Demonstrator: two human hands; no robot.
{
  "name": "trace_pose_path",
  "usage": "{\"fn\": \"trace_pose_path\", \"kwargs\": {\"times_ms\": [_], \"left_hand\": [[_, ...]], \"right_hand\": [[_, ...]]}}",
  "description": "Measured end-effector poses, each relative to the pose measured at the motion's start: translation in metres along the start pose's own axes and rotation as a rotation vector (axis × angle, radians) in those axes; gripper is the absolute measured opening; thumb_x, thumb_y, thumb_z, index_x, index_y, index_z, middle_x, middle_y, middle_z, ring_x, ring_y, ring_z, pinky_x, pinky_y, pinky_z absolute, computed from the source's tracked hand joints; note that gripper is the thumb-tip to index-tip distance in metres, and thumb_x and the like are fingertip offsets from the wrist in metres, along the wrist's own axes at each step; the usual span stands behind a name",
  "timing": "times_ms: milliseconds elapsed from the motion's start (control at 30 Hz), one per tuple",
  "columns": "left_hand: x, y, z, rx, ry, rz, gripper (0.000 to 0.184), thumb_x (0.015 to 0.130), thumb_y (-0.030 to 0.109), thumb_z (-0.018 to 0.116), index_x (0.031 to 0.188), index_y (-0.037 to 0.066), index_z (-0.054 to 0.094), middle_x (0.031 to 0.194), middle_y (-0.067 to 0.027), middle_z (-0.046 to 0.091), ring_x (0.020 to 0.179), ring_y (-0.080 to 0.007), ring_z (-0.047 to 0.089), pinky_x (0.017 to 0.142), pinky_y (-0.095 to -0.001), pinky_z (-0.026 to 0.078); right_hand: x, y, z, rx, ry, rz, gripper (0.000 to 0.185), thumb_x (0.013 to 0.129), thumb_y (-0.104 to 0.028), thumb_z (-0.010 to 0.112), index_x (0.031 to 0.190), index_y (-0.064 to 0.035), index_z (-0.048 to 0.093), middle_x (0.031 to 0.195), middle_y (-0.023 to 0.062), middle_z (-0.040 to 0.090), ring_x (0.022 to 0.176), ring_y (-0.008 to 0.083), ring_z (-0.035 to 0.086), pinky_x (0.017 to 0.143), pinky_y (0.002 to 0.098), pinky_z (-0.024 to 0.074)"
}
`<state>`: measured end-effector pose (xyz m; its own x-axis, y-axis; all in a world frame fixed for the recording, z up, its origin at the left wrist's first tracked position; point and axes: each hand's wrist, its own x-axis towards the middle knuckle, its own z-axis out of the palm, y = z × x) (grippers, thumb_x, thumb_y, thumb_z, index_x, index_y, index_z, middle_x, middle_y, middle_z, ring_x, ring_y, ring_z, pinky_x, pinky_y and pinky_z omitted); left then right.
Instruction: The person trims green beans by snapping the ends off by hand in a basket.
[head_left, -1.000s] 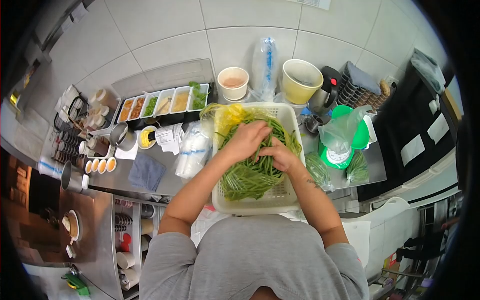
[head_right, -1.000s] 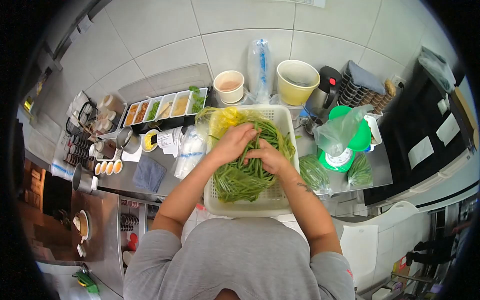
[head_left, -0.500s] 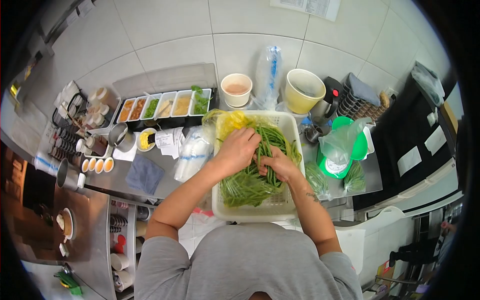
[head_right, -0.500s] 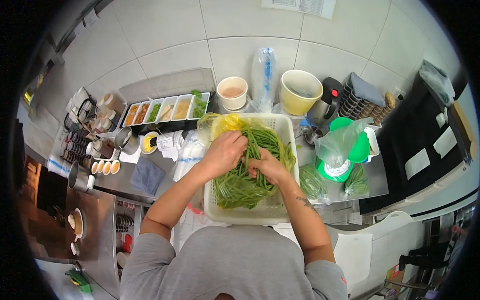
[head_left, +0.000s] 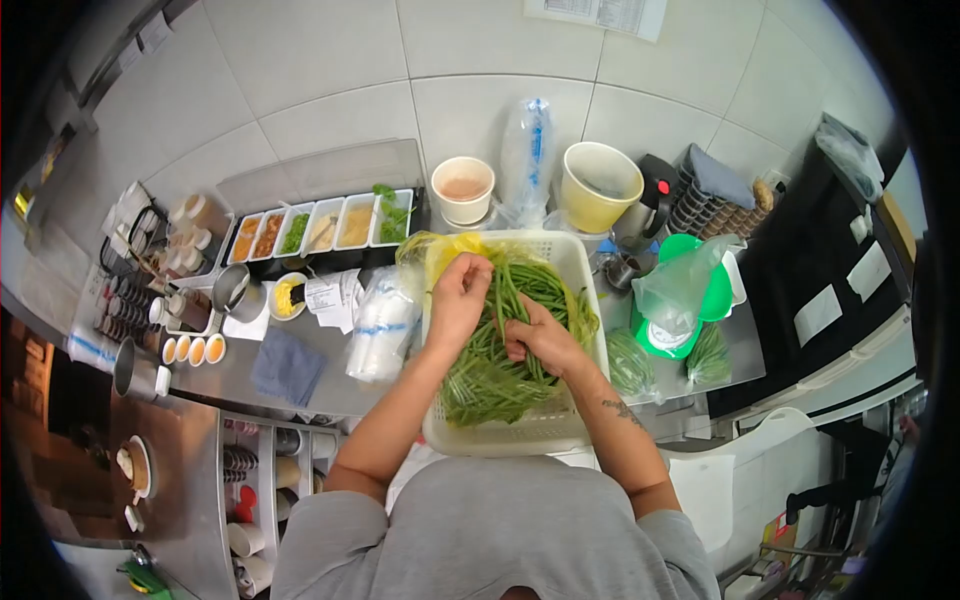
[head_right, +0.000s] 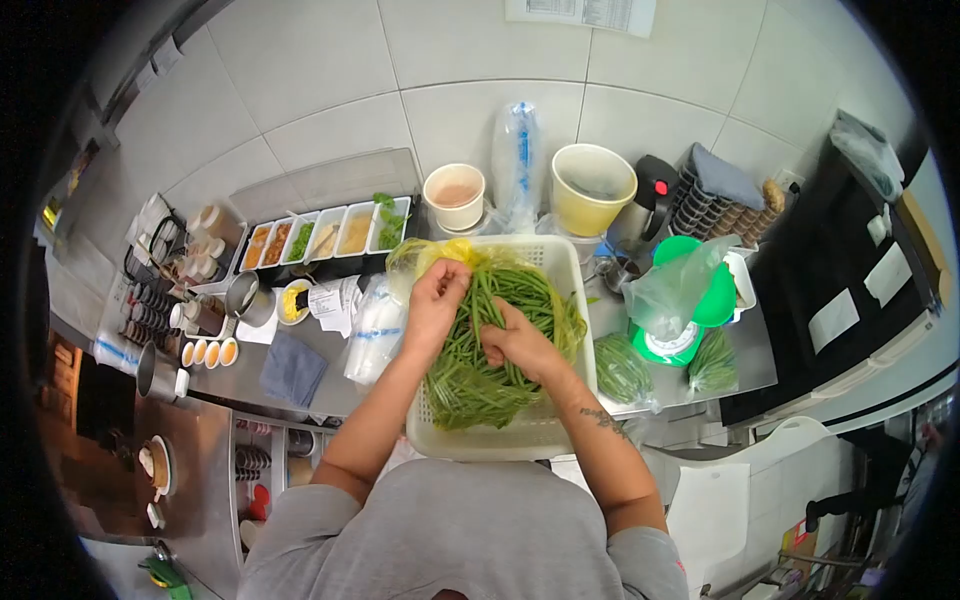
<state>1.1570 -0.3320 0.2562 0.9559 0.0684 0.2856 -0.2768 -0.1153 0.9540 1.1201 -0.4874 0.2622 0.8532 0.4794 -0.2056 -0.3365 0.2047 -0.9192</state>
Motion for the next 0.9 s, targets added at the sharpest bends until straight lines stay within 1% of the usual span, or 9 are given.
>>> {"fn": "trace_pose_path", "kwargs": {"times_ms": [67,167,200,333,567,667,767,800,900], "left_hand": [[-0.002,0.016,-0.005,0.159,-0.029,0.102,0.020,0.079,-0.001,0.058,0.099,0.001,0.058,0.091,-0.0091,0.058,0.073,-0.0204,0.056,0.069,-0.0314,0.046],[0.010,0.040,-0.013,0.436,-0.160,0.626,0.022,0.078,-0.001,0.058,0.100,0.002,0.059,0.098,-0.0135,0.057,0.086,-0.0282,0.056,0.077,-0.0375,0.045],[0.008,0.051,-0.009,0.446,-0.227,0.696,0.019,0.076,0.002,0.061,0.095,0.002,0.059,0.098,-0.0153,0.055,0.093,-0.0339,0.052,0.080,-0.0422,0.043],[0.011,0.043,-0.011,0.685,-0.505,0.767,0.014,0.075,0.002,0.061,0.087,0.001,0.054,0.087,-0.0141,0.050,0.084,-0.0344,0.052,0.074,-0.0421,0.044],[0.003,0.034,-0.010,0.786,-0.582,0.711,0.026,0.070,-0.001,0.060,0.092,-0.002,0.046,0.091,-0.0191,0.048,0.087,-0.0377,0.051,0.075,-0.0429,0.044],[-0.008,0.031,0.000,0.839,-0.455,0.723,0.027,0.070,-0.003,0.058,0.094,-0.004,0.044,0.092,-0.0218,0.047,0.086,-0.0398,0.050,0.076,-0.0437,0.044],[-0.010,0.014,0.009,0.788,-0.313,0.600,0.025,0.074,-0.003,0.056,0.095,-0.005,0.043,0.091,-0.0235,0.046,0.086,-0.0408,0.050,0.075,-0.0448,0.044],[-0.009,0.009,0.014,0.756,-0.192,0.588,0.016,0.079,-0.002,0.053,0.093,-0.004,0.044,0.087,-0.0235,0.047,0.080,-0.0417,0.050,0.073,-0.0457,0.044],[-0.009,0.003,0.022,0.651,0.015,0.450,0.008,0.085,0.001,0.051,0.091,-0.003,0.048,0.084,-0.0211,0.051,0.077,-0.0405,0.052,0.071,-0.0445,0.045]], "right_hand": [[0.002,-0.005,-0.008,0.083,0.031,-0.005,0.024,0.082,0.004,0.048,0.105,-0.0010,0.049,0.076,0.0046,0.050,0.053,0.0115,0.042,0.047,0.0258,0.0355],[0.007,-0.005,-0.011,0.095,0.067,-0.026,0.027,0.081,0.005,0.047,0.107,-0.0007,0.049,0.075,0.0047,0.050,0.053,0.0120,0.042,0.047,0.0260,0.0357],[0.005,-0.007,-0.009,0.053,0.048,-0.033,0.027,0.082,0.004,0.048,0.110,-0.0001,0.047,0.072,0.0041,0.049,0.053,0.0121,0.042,0.048,0.0263,0.0359],[0.005,-0.005,-0.006,-0.097,0.042,-0.028,0.031,0.085,-0.003,0.053,0.115,-0.0030,0.044,0.065,0.0019,0.047,0.051,0.0108,0.043,0.048,0.0256,0.0370],[0.002,-0.005,-0.006,-0.116,0.009,-0.018,0.036,0.089,-0.005,0.053,0.122,-0.0029,0.039,0.066,0.0019,0.047,0.051,0.0101,0.043,0.047,0.0252,0.0369],[-0.001,-0.001,-0.001,-0.164,0.075,-0.080,0.040,0.089,-0.006,0.051,0.126,-0.0019,0.036,0.067,0.0025,0.047,0.052,0.0096,0.043,0.047,0.0246,0.0364],[0.004,0.008,-0.007,-0.304,0.144,-0.121,0.044,0.090,-0.008,0.050,0.130,-0.0007,0.033,0.067,0.0025,0.047,0.053,0.0095,0.043,0.046,0.0246,0.0353],[0.006,0.009,-0.008,-0.306,0.131,-0.128,0.042,0.090,-0.008,0.048,0.129,-0.0009,0.033,0.066,0.0019,0.045,0.053,0.0095,0.041,0.047,0.0246,0.0347],[0.000,0.001,-0.010,-0.056,0.060,0.003,0.069,0.090,-0.002,0.047,0.147,-0.0028,0.006,0.068,0.0012,0.044,0.058,0.0101,0.041,0.051,0.0245,0.0357]]}}
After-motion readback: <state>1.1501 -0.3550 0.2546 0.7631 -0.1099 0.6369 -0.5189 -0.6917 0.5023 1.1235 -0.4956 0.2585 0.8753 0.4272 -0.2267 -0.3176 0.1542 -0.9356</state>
